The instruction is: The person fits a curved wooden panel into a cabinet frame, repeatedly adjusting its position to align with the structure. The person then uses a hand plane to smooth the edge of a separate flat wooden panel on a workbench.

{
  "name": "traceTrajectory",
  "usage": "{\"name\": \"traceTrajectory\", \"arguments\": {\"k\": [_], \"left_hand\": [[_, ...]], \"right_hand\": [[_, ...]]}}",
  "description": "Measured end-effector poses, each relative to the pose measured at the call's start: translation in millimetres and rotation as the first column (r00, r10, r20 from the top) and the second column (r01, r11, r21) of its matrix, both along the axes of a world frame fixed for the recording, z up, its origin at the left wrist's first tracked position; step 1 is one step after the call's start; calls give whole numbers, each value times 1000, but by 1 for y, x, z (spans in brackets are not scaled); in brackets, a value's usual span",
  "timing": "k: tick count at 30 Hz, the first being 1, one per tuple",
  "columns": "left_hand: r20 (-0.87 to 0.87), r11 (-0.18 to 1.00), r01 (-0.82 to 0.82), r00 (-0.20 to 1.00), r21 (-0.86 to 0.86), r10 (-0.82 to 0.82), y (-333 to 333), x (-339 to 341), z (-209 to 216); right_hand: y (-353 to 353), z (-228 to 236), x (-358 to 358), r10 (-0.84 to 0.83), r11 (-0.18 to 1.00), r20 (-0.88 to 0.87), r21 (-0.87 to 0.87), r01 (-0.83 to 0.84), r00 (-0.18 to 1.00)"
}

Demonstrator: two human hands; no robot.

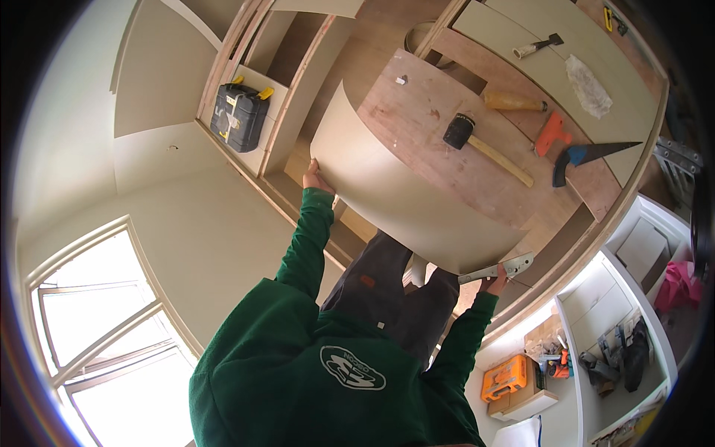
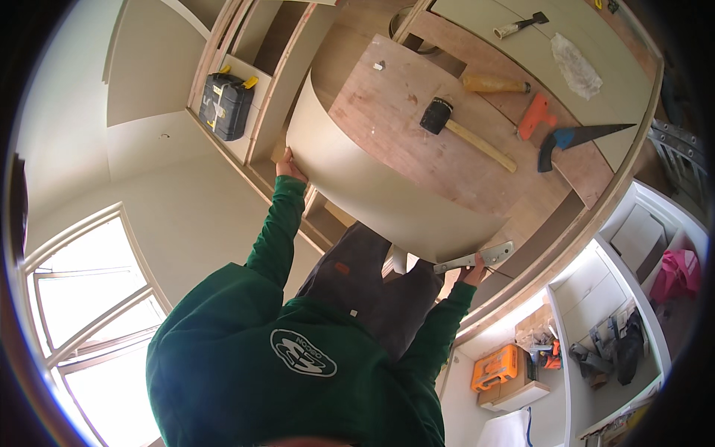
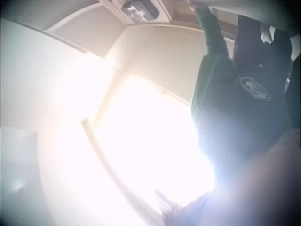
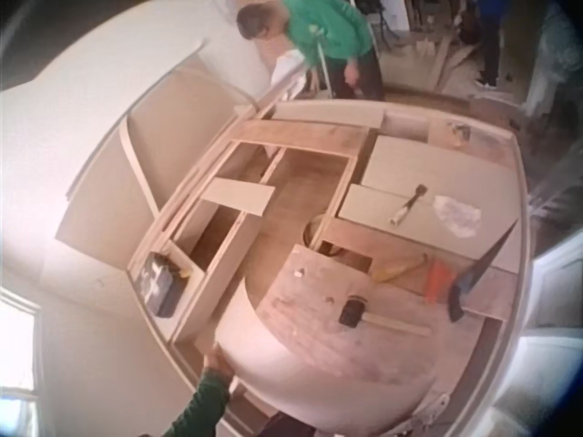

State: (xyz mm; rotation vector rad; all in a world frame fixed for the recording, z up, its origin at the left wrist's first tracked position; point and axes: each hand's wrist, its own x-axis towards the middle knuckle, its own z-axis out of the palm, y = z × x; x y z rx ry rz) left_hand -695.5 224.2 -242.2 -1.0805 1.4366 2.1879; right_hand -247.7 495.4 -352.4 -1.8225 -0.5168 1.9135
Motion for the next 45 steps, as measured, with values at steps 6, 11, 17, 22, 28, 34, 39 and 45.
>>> {"name": "traceTrajectory", "arguments": {"k": [6,11,17,22,28,34,39,45], "left_hand": [[-69,990,-72,996,-125,64,-9,0,-20],[-232,949,118,971,291,-50,-29,-8,-47],[-338,831,234,939,505,-59,-51,-1,-78],[90,964,67,995,-256,-45,-56,-19,-79],[278,689,147,957,-710,82,16,-13,-79],[325,564,180,931,-806,167,73,23,-126],[353,598,242,932,-764,74,80,31,-175],[327,812,237,943,-534,-61,41,19,-186]], "right_hand": [[-6,5,3,4,1000,-5,-16,-4,1000],[-9,9,1,-51,994,-88,97,60,995],[2,20,-11,48,974,-223,228,4,974],[22,27,-23,50,998,32,29,-51,998],[42,-20,-44,106,994,390,-56,-92,915],[71,-68,-45,244,948,746,-48,-315,620],[95,-88,-31,304,930,655,-47,-364,692],[76,-127,-10,310,937,518,-23,-349,797]]}}
